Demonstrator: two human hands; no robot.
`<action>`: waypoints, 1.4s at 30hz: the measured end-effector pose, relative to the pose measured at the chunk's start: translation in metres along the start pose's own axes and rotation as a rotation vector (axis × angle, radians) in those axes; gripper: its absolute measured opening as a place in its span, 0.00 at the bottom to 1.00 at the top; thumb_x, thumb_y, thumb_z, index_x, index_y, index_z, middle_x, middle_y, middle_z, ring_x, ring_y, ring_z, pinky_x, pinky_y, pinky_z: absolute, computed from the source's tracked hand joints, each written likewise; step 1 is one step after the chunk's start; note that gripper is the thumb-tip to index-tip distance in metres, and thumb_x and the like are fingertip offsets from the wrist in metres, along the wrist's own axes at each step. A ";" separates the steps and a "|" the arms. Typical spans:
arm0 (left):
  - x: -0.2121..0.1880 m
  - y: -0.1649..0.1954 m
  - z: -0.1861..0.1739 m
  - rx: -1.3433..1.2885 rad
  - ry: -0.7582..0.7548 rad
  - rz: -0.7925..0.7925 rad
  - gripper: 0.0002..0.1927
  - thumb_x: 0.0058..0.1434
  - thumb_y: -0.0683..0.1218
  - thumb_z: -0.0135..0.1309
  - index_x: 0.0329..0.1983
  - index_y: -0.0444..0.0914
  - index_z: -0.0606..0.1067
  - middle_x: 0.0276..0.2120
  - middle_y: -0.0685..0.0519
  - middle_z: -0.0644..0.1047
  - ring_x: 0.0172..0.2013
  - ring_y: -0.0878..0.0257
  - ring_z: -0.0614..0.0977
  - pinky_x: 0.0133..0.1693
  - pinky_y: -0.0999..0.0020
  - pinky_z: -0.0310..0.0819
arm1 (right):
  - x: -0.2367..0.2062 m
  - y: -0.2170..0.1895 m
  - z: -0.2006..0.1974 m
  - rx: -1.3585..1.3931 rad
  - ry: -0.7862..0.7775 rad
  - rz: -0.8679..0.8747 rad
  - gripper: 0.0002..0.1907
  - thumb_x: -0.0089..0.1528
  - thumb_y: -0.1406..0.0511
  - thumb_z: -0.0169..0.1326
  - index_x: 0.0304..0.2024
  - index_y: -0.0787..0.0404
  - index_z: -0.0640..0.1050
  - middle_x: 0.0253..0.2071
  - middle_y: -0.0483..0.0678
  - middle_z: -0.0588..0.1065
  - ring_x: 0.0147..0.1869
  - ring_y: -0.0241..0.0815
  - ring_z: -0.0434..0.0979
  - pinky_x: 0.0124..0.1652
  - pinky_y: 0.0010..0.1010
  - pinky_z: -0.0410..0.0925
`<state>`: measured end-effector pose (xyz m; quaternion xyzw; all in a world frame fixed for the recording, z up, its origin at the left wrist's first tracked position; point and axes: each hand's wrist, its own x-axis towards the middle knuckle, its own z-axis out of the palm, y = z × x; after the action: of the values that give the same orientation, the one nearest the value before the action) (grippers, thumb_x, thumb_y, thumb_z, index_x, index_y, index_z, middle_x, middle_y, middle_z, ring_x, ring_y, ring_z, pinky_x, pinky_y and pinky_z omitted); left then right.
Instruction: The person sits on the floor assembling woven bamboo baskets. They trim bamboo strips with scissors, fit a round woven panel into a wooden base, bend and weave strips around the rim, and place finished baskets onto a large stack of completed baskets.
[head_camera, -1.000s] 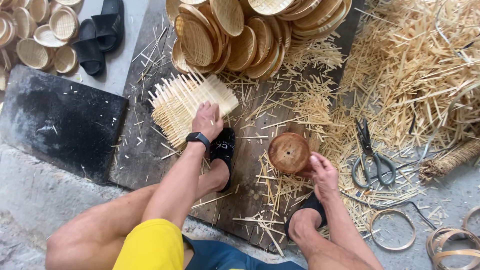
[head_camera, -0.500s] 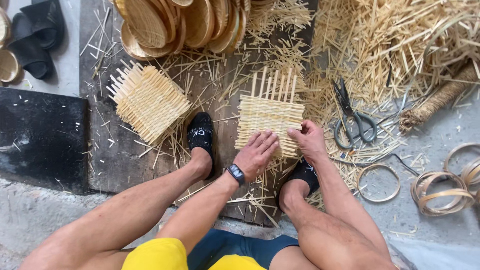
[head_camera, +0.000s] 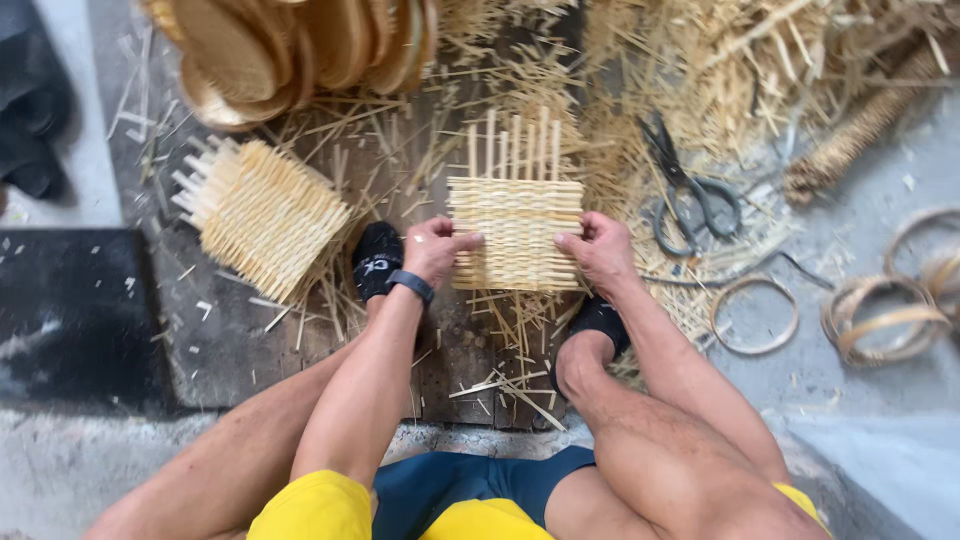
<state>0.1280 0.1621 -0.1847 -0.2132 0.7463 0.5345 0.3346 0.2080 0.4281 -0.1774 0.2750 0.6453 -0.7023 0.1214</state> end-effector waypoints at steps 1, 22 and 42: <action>-0.004 -0.001 -0.001 0.026 -0.005 0.035 0.15 0.50 0.44 0.71 0.38 0.35 0.81 0.31 0.53 0.83 0.28 0.67 0.81 0.29 0.71 0.76 | -0.003 0.005 -0.004 -0.014 0.025 0.008 0.15 0.57 0.71 0.64 0.46 0.66 0.78 0.39 0.48 0.82 0.39 0.32 0.81 0.40 0.22 0.76; -0.083 0.083 0.034 0.224 0.419 0.935 0.14 0.67 0.47 0.63 0.53 0.40 0.75 0.50 0.49 0.74 0.45 0.59 0.77 0.41 0.65 0.80 | -0.106 0.014 -0.265 -0.814 0.546 -0.198 0.07 0.60 0.67 0.61 0.41 0.58 0.83 0.38 0.52 0.79 0.43 0.53 0.79 0.44 0.41 0.71; -0.230 0.192 0.048 -0.708 -0.486 0.028 0.36 0.64 0.78 0.37 0.13 0.50 0.56 0.09 0.65 0.58 0.09 0.72 0.56 0.12 0.74 0.48 | -0.169 -0.282 0.031 -1.341 -0.122 -1.360 0.03 0.58 0.70 0.59 0.33 0.64 0.78 0.31 0.49 0.75 0.33 0.41 0.74 0.34 0.31 0.73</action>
<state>0.1692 0.2624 0.0987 -0.1726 0.4190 0.7967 0.3998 0.1915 0.4058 0.1516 -0.3225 0.9273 -0.1199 -0.1471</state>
